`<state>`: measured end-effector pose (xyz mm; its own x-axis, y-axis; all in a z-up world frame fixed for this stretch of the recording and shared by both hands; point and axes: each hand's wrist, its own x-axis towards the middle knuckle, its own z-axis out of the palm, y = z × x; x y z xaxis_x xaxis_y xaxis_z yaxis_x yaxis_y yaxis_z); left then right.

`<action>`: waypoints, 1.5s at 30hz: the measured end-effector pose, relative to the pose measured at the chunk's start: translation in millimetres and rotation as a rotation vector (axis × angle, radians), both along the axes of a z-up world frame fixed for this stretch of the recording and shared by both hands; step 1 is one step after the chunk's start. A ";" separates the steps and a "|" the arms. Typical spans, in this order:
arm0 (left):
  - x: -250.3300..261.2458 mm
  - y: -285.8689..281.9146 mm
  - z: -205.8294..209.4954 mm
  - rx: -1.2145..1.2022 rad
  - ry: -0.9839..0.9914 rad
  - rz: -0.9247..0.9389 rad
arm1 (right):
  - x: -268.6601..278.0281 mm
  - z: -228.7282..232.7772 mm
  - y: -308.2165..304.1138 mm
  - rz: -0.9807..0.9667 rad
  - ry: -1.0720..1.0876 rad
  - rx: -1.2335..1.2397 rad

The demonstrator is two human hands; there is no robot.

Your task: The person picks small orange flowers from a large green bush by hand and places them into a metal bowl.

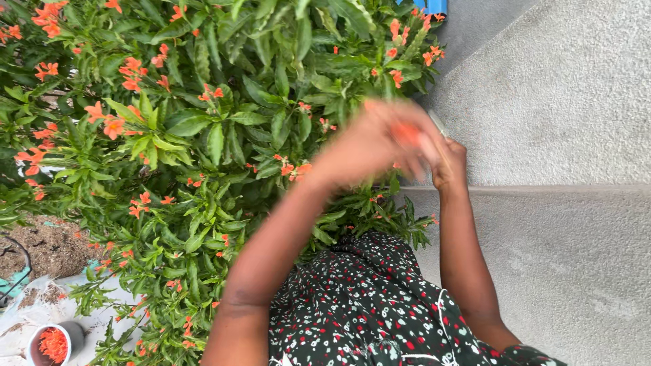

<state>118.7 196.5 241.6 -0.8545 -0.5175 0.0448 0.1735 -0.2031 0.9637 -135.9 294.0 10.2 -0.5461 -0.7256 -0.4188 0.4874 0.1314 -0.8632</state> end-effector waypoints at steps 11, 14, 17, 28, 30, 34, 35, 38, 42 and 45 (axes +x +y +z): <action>-111.0 20.6 -225.4 -0.377 -0.378 0.358 | -12.7 -50.2 58.6 0.023 0.135 0.176; -60.3 -64.7 -191.1 -0.096 -0.176 0.597 | -9.5 -51.3 67.4 0.030 0.076 0.143; 4.4 -102.8 -143.2 0.102 -0.065 0.738 | -3.3 -50.5 72.7 0.048 0.066 0.170; 93.7 -94.0 -135.5 0.152 -0.002 0.970 | 74.3 3.6 -4.9 0.298 0.129 0.005; 92.5 -93.1 -136.3 0.160 -0.001 0.977 | 103.6 11.6 -25.5 0.384 0.245 -0.053; 80.4 -91.2 -139.1 0.154 0.028 0.944 | 163.6 24.7 -60.8 0.369 0.274 -0.131; 76.9 -91.2 -139.9 0.158 0.040 0.936 | 175.4 29.8 -64.4 0.347 0.280 -0.156; 67.1 -91.6 -141.5 0.157 0.030 0.919 | 195.3 45.5 -73.0 0.269 0.458 -0.127; 60.4 -92.8 -142.0 0.158 0.019 0.921 | 198.1 36.3 -89.6 0.075 0.715 -0.074; 60.3 -93.6 -141.8 0.150 0.033 0.908 | 189.1 11.2 -95.9 0.034 0.652 -0.200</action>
<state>179.1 103.0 99.8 -0.1173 -0.9913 -0.0603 0.3543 -0.0985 0.9299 53.1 198.1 21.5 -0.6166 -0.7761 0.1323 -0.1421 -0.0556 -0.9883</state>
